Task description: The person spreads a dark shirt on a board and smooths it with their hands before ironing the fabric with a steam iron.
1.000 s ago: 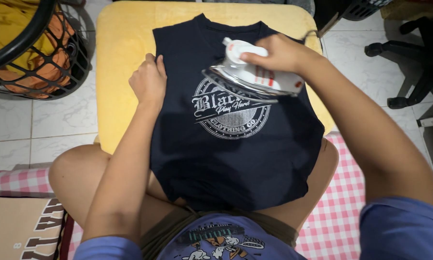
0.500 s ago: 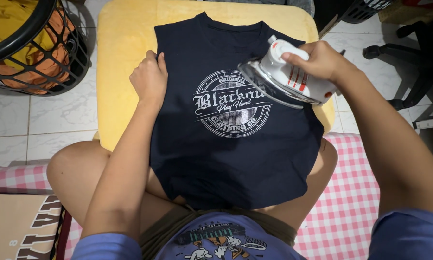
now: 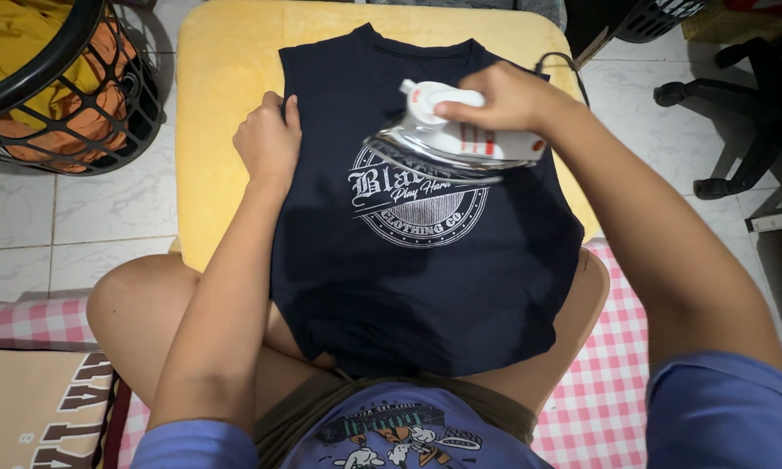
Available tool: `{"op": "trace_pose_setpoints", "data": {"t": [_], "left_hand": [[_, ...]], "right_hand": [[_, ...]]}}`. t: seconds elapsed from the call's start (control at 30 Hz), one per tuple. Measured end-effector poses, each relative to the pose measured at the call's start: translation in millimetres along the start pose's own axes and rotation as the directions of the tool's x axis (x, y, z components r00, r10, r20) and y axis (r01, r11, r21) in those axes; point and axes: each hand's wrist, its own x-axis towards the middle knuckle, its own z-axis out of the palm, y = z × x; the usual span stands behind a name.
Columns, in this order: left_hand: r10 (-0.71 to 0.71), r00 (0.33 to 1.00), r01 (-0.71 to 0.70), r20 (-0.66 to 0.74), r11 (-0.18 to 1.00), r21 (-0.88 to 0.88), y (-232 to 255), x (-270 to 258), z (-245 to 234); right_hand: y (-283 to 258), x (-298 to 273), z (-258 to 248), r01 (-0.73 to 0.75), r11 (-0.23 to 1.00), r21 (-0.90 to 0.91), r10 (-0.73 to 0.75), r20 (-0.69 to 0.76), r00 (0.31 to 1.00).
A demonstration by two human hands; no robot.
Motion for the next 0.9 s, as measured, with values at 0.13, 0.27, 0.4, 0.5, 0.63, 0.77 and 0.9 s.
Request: {"op": "trace_pose_setpoints", "data": {"t": [0.13, 0.27, 0.4, 0.5, 0.63, 0.77, 0.9], "left_hand": [[-0.016, 1.000, 0.016, 0.005, 1.000, -0.016, -0.9, 0.2, 0.0], [-0.022, 1.000, 0.022, 0.011, 1.000, -0.020, -0.9, -0.2, -1.2], [-0.013, 1.000, 0.013, 0.012, 1.000, -0.017, 0.2, 0.3, -1.8], [-0.015, 1.000, 0.016, 0.023, 1.000, -0.022, -0.4, -1.0, -2.9], [0.012, 1.000, -0.012, 0.006, 1.000, 0.009, 0.8, -1.5, -3.7], [-0.005, 0.999, 0.004, 0.036, 1.000, 0.026, 2.2, -1.5, -4.4], [-0.001, 1.000, 0.001, 0.030, 1.000, 0.029, 2.3, -1.4, -4.1]], "right_hand": [[-33.0, 9.9, 0.2, 0.030, 0.999, 0.016, -0.030, 0.006, 1.000], [-55.4, 15.4, 2.7, -0.052, 0.998, -0.029, 0.052, -0.006, 0.999], [-50.6, 8.7, 7.6, 0.030, 0.997, -0.073, -0.035, -0.069, 0.997], [-33.7, -1.3, 8.0, 0.143, 0.967, -0.209, -0.149, -0.016, 0.989], [-4.8, -18.9, 6.2, 0.257, 0.935, -0.246, -0.262, 0.014, 0.965], [26.8, -38.5, 4.2, 0.199, 0.947, -0.252, -0.206, -0.001, 0.979], [51.0, -53.0, 0.7, -0.113, 0.986, -0.121, 0.102, -0.092, 0.990]]}}
